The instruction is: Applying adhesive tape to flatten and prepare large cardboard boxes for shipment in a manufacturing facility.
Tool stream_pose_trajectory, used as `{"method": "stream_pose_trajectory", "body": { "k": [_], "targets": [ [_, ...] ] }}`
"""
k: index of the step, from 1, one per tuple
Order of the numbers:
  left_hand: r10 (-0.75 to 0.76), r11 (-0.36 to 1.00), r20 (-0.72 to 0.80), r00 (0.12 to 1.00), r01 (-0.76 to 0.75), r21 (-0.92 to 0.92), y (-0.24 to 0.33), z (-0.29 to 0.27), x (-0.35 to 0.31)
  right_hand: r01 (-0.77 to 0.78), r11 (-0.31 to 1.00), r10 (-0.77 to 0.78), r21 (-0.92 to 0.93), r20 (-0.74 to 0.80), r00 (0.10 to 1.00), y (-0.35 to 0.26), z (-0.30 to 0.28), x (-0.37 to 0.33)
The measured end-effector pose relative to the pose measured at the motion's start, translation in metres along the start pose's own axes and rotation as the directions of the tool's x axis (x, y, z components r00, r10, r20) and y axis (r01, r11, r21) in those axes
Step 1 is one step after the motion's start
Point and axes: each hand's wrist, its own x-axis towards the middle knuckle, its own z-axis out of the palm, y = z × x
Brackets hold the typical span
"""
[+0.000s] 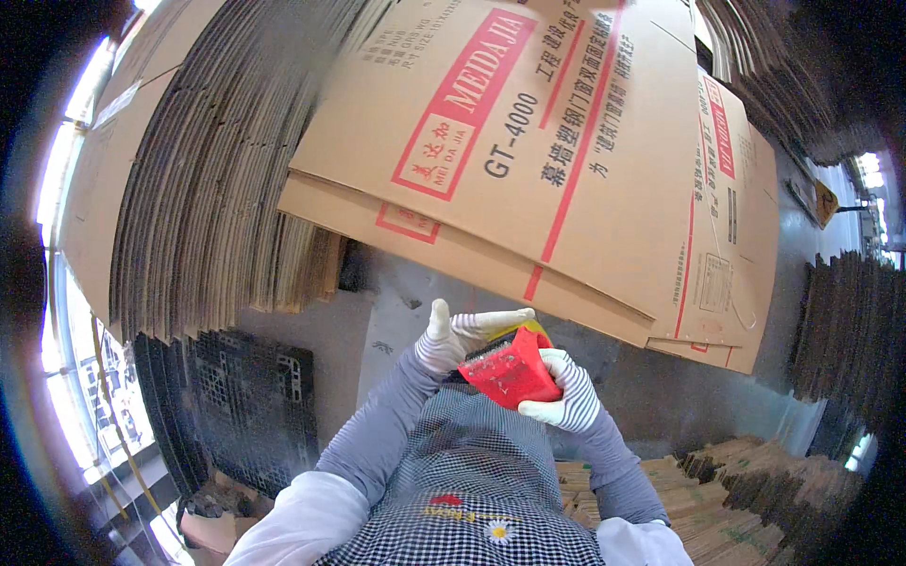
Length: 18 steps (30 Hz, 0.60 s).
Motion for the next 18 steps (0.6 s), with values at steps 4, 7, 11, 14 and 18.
{"method": "stream_pose_trajectory", "body": {
  "k": [4, 7, 11, 14, 18],
  "targets": [
    [0.029, 0.955, -0.061, 0.998, -0.01, 0.297, 0.022, -0.002, -0.023, -0.037, 0.99, 0.043, -0.136, 0.036, 0.998, 0.009, 0.017, 0.017],
    [-0.006, 0.967, -0.255, 0.967, 0.07, 0.244, 0.031, -0.014, -0.032, -0.003, 0.964, 0.014, -0.267, 0.039, 0.999, 0.001, 0.029, 0.034],
    [0.055, 0.958, -0.672, 0.739, 0.151, 0.244, 0.026, -0.073, -0.028, -0.236, 0.949, 0.243, -0.21, 0.008, 0.97, -0.01, 0.043, 0.066],
    [0.512, 0.69, -0.803, 0.305, 0.41, 0.596, 0.077, -0.139, -0.034, -0.339, 0.827, 0.363, -0.448, -0.035, 0.931, 0.024, 0.021, 0.099],
    [0.95, -0.231, -0.057, 0.308, 0.812, 0.536, 0.123, -0.196, -0.069, -0.351, 0.586, 0.42, -0.731, -0.098, 0.902, 0.029, 0.023, 0.137]
  ]
}}
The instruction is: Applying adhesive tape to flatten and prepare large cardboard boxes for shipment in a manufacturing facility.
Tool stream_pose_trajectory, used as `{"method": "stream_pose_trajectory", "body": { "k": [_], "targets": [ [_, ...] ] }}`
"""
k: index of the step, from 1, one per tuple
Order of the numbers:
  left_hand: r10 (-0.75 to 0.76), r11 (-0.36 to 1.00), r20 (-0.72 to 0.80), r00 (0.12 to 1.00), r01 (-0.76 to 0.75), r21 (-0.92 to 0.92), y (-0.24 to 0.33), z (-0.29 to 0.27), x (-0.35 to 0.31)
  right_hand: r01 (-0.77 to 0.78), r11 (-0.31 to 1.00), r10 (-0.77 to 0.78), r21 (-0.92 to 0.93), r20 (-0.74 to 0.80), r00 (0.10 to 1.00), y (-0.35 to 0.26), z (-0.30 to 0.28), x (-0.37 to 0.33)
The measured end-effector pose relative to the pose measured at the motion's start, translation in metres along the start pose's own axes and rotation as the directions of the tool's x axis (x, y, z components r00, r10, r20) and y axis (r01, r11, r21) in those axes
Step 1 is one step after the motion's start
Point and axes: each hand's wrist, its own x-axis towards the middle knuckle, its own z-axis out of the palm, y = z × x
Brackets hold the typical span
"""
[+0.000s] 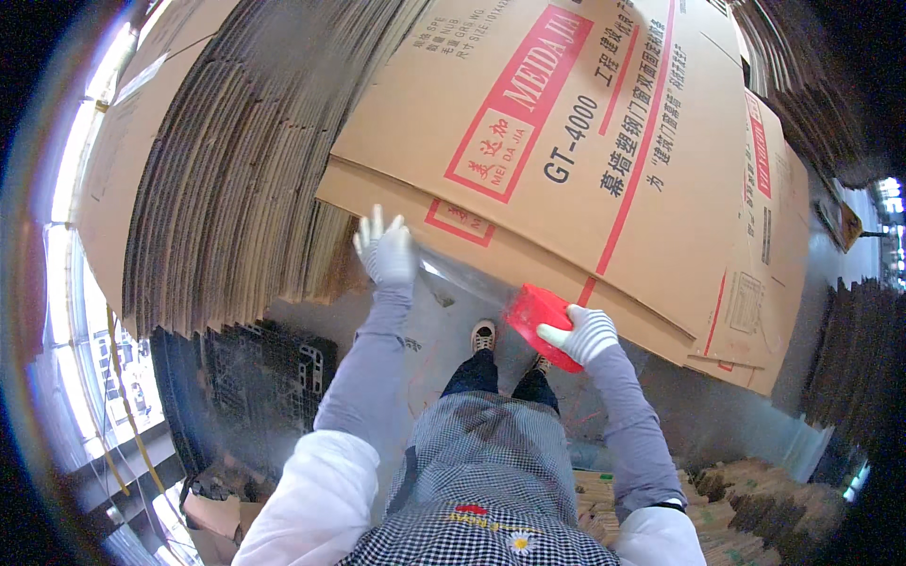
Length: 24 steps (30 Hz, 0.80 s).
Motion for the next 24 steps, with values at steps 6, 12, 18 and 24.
{"method": "stream_pose_trajectory", "body": {
  "k": [6, 12, 18, 24],
  "targets": [
    [-0.65, 0.602, 0.223, 0.726, 0.672, -0.432, -0.011, 0.056, -0.001, -0.139, 0.975, 0.151, -0.176, 0.056, 0.987, -0.03, -0.001, 0.019],
    [-0.516, -0.344, 0.829, 0.214, 0.835, -0.43, -0.048, 0.069, 0.004, 0.257, 0.956, -0.254, -0.141, 0.042, 0.966, 0.024, -0.007, -0.033],
    [-0.576, -0.286, 0.761, 0.298, 0.799, -0.529, -0.024, 0.066, 0.001, -0.414, 0.866, 0.436, -0.279, 0.016, 0.9, 0.15, -0.03, -0.061],
    [-0.618, -0.165, 0.68, 0.396, 0.78, -0.604, -0.023, 0.059, -0.004, -0.372, 0.749, 0.448, -0.549, 0.006, 0.894, 0.098, -0.009, -0.007]
  ]
}}
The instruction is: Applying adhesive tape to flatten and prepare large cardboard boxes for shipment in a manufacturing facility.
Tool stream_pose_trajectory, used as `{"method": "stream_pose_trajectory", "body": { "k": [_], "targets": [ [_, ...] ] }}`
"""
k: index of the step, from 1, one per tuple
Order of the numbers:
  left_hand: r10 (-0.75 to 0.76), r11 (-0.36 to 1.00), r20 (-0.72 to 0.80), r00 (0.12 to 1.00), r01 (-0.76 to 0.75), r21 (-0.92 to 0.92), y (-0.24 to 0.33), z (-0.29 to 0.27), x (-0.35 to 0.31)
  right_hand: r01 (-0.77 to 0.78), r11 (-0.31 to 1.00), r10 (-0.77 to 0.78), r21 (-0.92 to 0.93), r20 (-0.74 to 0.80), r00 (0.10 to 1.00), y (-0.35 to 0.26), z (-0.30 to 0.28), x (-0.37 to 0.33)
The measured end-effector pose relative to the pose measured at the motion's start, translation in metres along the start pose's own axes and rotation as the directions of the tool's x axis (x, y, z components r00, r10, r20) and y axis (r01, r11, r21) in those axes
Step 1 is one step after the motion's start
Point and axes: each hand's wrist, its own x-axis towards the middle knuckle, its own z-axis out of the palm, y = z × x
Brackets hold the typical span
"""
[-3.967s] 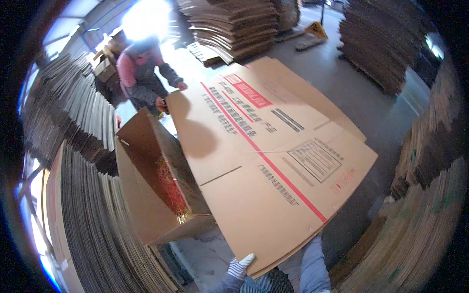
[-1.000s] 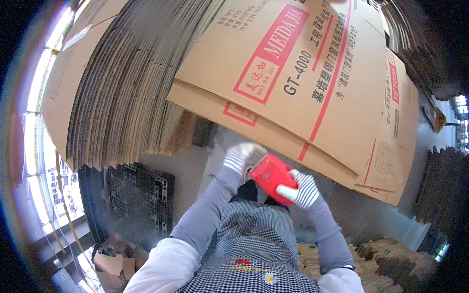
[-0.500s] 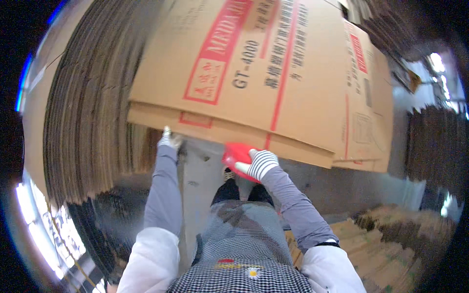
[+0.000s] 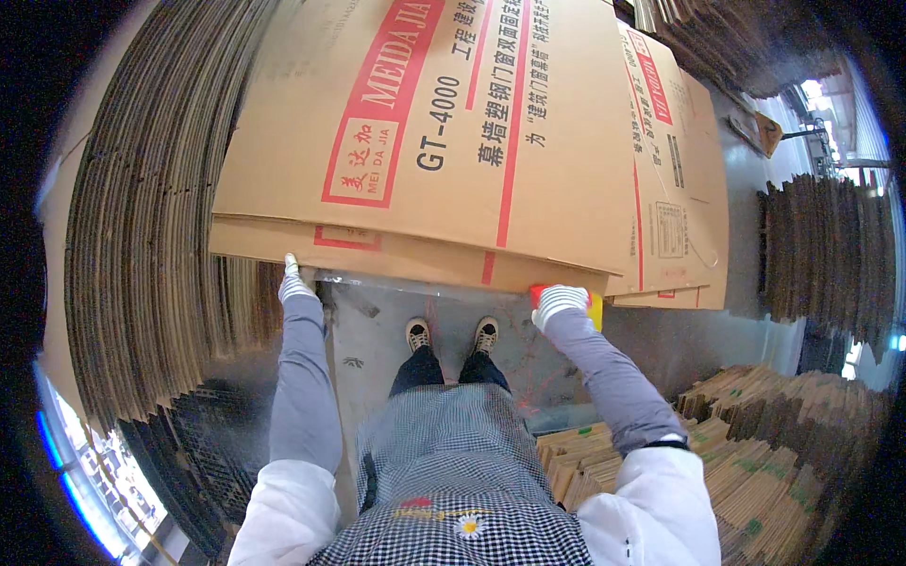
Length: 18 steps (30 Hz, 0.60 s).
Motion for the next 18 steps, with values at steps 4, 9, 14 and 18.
{"method": "stream_pose_trajectory", "body": {
  "k": [4, 9, 14, 18],
  "targets": [
    [-0.119, 0.993, -0.086, 0.989, 0.118, -0.011, 0.0, 0.018, 0.002, 0.16, 0.819, -0.28, -0.55, -0.141, 0.949, 0.028, 0.059, 0.032],
    [0.205, 0.978, -0.406, 0.891, -0.164, 0.132, -0.012, 0.005, -0.016, -0.009, 0.999, 0.027, 0.039, -0.49, 0.872, 0.095, 0.07, -0.046],
    [0.738, -0.101, 0.45, 0.503, -0.577, 0.81, -0.026, 0.085, -0.161, 0.166, 0.495, 0.412, 0.853, -0.399, 0.819, 0.201, 0.298, -0.021],
    [0.81, 0.045, 0.212, 0.547, -0.419, 0.907, -0.056, 0.108, -0.113, -0.19, 0.892, 0.23, 0.41, -0.051, 0.972, 0.127, 0.192, -0.072]
  ]
}}
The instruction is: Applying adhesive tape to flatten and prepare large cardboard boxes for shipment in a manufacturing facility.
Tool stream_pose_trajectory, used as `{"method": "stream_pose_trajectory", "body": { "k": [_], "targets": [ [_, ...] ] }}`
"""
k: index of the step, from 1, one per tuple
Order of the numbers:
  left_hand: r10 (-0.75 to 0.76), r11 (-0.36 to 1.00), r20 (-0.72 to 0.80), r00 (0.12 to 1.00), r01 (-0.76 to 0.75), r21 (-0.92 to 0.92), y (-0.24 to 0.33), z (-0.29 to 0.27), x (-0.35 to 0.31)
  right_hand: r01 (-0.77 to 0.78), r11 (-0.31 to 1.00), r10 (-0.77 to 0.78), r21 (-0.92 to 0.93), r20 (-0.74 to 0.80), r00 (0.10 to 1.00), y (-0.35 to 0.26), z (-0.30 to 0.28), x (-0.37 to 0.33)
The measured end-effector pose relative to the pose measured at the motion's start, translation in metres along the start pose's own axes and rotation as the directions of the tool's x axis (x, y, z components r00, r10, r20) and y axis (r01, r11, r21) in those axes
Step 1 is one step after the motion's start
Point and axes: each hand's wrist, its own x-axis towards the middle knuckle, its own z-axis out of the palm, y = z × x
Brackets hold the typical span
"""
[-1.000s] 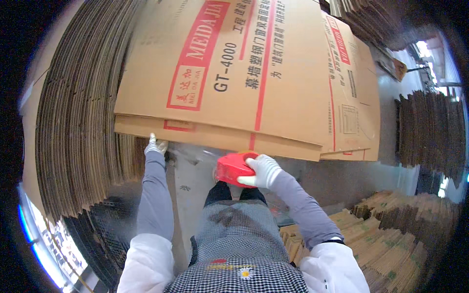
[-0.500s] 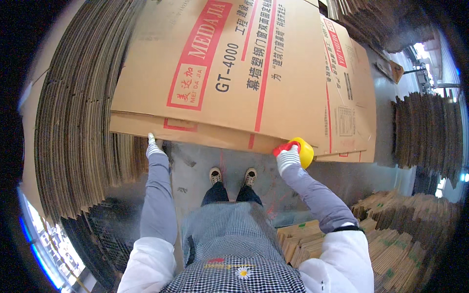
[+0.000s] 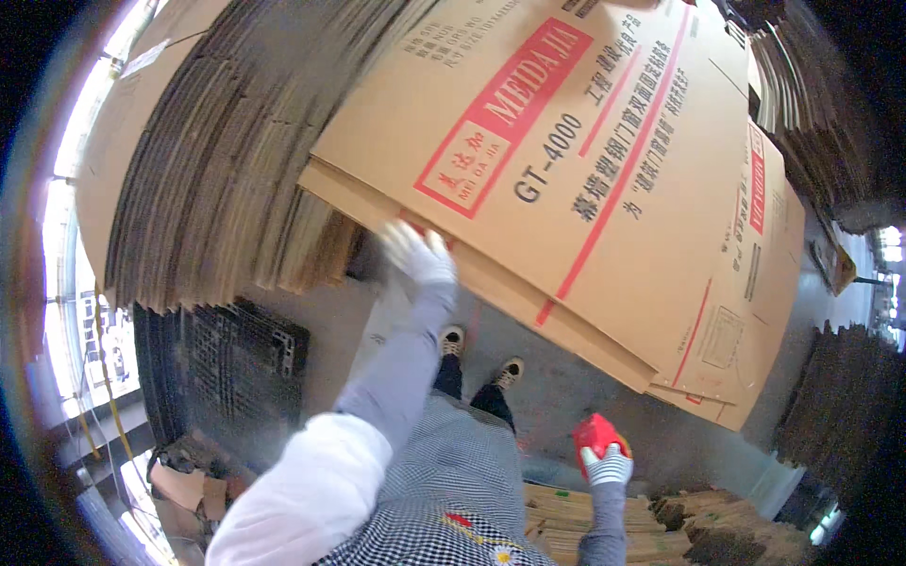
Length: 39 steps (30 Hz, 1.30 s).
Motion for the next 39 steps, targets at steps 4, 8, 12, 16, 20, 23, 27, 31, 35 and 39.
{"method": "stream_pose_trajectory", "body": {
  "k": [4, 8, 12, 16, 20, 23, 27, 31, 35, 39],
  "targets": [
    [-0.354, 0.935, -0.282, 0.892, 0.333, -0.118, -0.058, 0.029, 0.101, 0.057, 0.998, -0.058, 0.032, 0.037, 0.998, 0.018, 0.02, 0.002],
    [-0.579, 0.111, 0.352, 0.735, 0.499, -0.859, -0.017, 0.029, 0.04, -0.025, 0.992, 0.019, 0.127, 0.048, 0.999, 0.074, 0.048, 0.009],
    [-0.104, -0.53, 0.808, 0.58, 0.655, -0.539, 0.109, 0.024, -0.175, -0.087, 0.928, 0.046, 0.363, 0.119, 0.992, 0.099, 0.033, 0.015],
    [0.273, 0.07, 0.758, -0.592, 0.799, 0.598, 0.165, 0.088, -0.395, 0.078, 0.628, -0.082, 0.775, -0.033, 0.996, 0.091, -0.009, 0.023],
    [0.391, 0.566, 0.916, 0.093, 0.76, -0.319, 0.151, 0.025, -0.338, 0.124, 0.432, -0.053, 0.893, -0.112, 0.992, 0.111, -0.03, 0.027],
    [-0.207, -0.14, 0.578, 0.789, 0.561, -0.816, 0.13, 0.008, -0.227, 0.08, 0.295, -0.046, 0.952, -0.069, 0.997, 0.106, -0.039, 0.032],
    [-0.489, -0.101, 0.507, 0.71, 0.531, -0.841, 0.108, -0.001, -0.07, 0.042, 0.089, -0.126, 0.995, -0.031, 0.992, 0.059, -0.069, 0.027],
    [-0.459, -0.06, 0.839, 0.292, 0.932, -0.357, 0.079, 0.011, -0.037, -0.028, -0.093, -0.306, 0.995, -0.001, 0.952, 0.015, -0.086, 0.014],
    [-0.423, 0.024, 0.79, 0.443, 0.877, -0.48, 0.038, 0.041, -0.036, -0.027, -0.136, -0.432, 0.99, -0.034, 0.901, -0.044, -0.129, 0.008],
    [-0.375, 0.254, 0.891, 0.256, 0.953, -0.167, 0.056, -0.009, -0.024, -0.005, -0.194, -0.517, 0.981, -0.098, 0.85, -0.082, -0.165, 0.014]
  ]
}}
